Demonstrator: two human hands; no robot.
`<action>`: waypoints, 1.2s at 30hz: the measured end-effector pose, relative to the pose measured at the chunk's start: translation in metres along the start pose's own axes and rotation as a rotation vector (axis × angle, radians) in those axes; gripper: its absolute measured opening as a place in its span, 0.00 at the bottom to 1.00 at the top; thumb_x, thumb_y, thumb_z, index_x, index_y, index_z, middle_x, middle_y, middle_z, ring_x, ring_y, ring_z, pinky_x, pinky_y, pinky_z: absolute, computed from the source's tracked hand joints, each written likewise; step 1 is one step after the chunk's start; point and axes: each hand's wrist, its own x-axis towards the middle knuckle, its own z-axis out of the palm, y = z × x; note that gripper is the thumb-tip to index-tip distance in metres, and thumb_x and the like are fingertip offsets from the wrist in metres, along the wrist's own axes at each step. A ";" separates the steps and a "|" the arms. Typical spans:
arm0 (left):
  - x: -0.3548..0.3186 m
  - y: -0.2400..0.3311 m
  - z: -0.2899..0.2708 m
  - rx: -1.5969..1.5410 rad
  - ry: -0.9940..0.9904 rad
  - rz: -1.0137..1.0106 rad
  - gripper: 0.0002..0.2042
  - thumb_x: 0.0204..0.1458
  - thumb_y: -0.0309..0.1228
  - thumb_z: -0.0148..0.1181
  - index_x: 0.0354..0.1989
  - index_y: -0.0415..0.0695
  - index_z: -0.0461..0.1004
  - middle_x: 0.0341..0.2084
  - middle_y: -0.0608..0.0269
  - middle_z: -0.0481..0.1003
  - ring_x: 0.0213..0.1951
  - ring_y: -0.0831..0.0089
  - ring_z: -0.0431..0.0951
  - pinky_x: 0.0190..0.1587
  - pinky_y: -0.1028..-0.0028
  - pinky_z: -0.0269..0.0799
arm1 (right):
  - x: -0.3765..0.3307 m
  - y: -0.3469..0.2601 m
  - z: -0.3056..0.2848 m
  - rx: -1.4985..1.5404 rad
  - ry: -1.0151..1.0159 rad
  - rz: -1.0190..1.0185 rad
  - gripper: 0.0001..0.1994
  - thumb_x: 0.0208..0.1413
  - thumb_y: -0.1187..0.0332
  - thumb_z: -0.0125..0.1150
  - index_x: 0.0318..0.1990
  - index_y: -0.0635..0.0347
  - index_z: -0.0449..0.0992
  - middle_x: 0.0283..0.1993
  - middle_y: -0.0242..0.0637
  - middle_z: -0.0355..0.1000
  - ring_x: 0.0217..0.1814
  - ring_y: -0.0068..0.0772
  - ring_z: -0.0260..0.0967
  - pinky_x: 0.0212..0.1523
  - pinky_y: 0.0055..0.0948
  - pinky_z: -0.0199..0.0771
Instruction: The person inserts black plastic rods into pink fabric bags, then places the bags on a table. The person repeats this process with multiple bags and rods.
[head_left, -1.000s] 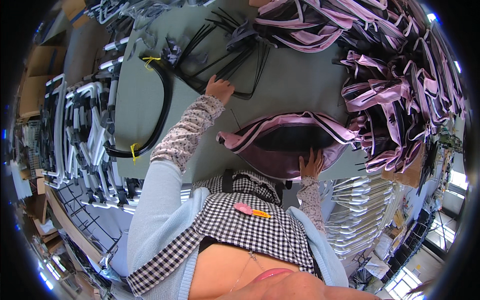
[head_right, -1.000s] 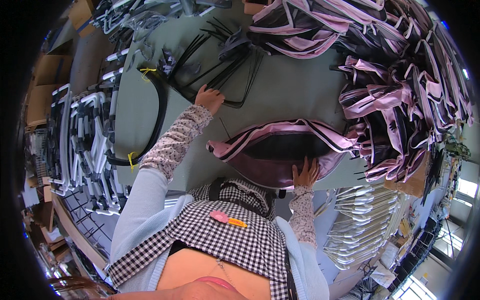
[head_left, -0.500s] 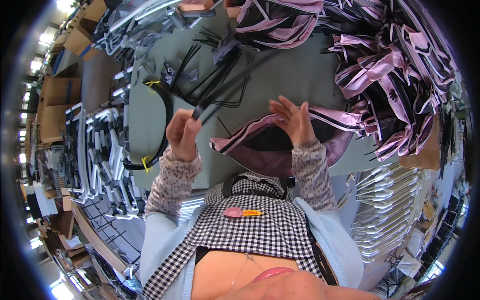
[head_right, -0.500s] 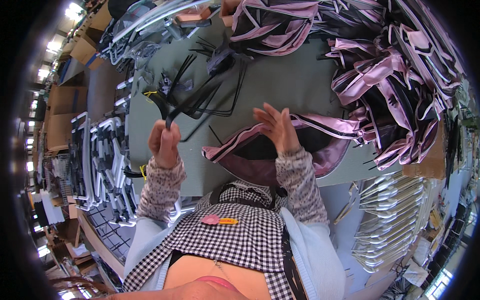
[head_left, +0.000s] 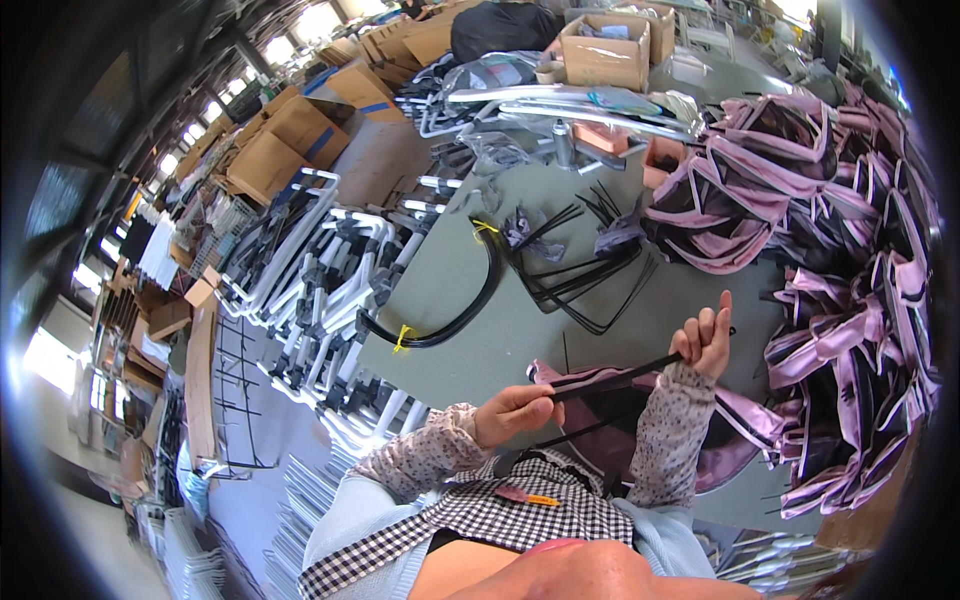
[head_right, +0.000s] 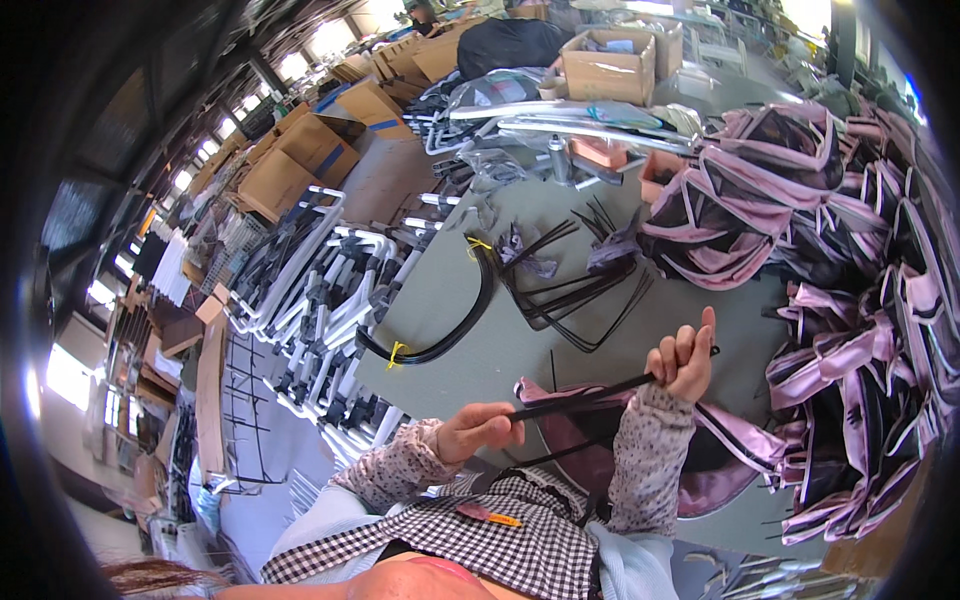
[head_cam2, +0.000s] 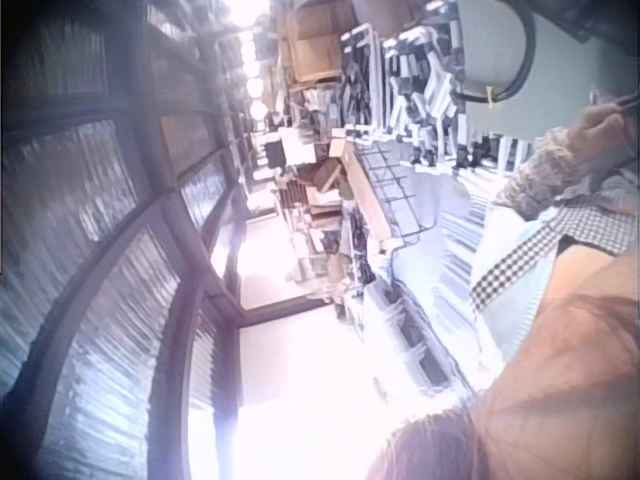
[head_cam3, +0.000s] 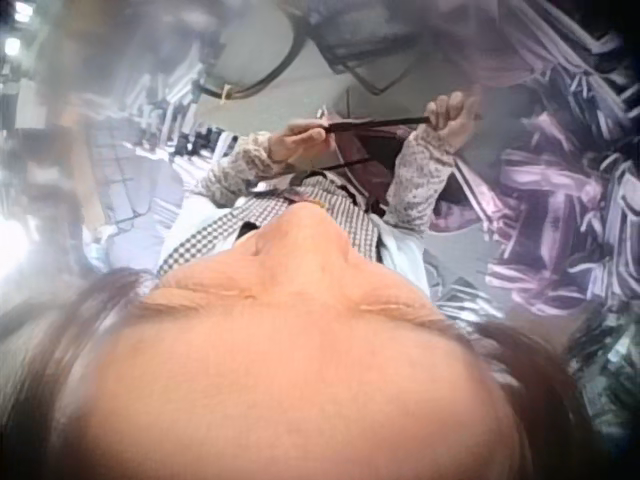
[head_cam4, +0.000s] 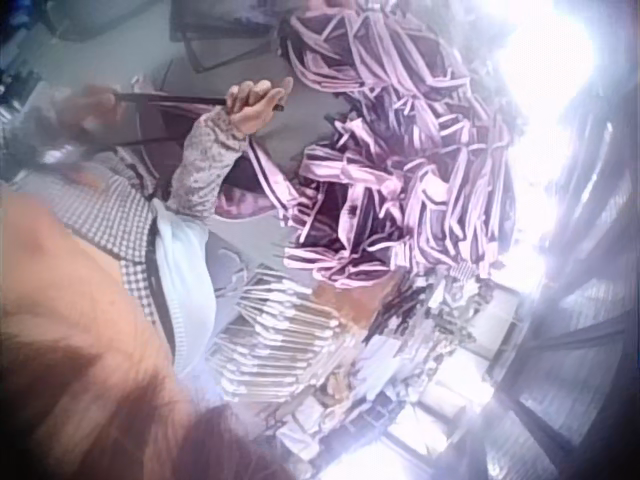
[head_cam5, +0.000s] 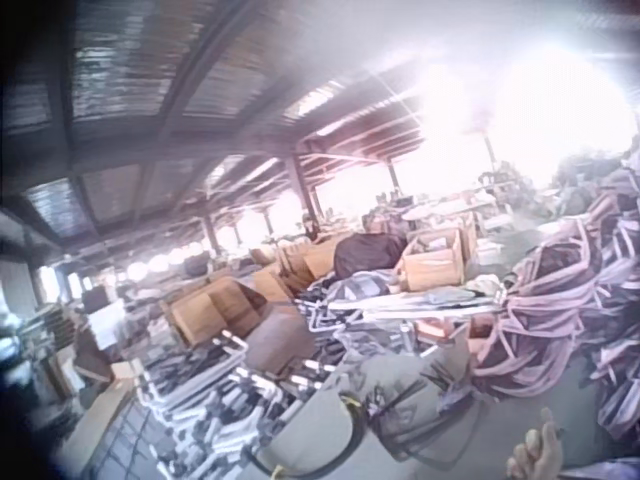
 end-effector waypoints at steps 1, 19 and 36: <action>-0.003 0.002 -0.002 0.050 -0.021 -0.050 0.21 0.67 0.44 0.45 0.42 0.35 0.75 0.20 0.76 0.61 0.23 0.84 0.56 0.27 0.80 0.54 | -0.005 -0.006 0.022 -0.094 0.000 0.006 0.16 0.70 0.58 0.44 0.60 0.51 0.67 0.19 0.22 0.46 0.11 0.15 0.39 0.08 0.20 0.46; -0.009 0.018 -0.005 0.136 0.562 0.061 0.12 0.62 0.38 0.54 0.34 0.41 0.76 0.25 0.70 0.75 0.22 0.85 0.66 0.24 0.82 0.64 | -0.029 -0.032 0.088 -1.070 -0.326 -0.346 0.26 0.63 0.61 0.55 0.64 0.66 0.61 0.50 0.38 0.66 0.51 0.27 0.64 0.52 0.28 0.65; -0.045 0.000 -0.078 -0.263 0.499 -0.011 0.22 0.64 0.53 0.46 0.24 0.50 0.61 0.12 0.77 0.51 0.12 0.84 0.47 0.13 0.79 0.42 | -0.012 -0.006 -0.007 -0.613 -0.163 0.351 0.21 0.67 0.50 0.48 0.45 0.63 0.73 0.16 0.21 0.54 0.14 0.12 0.47 0.14 0.17 0.45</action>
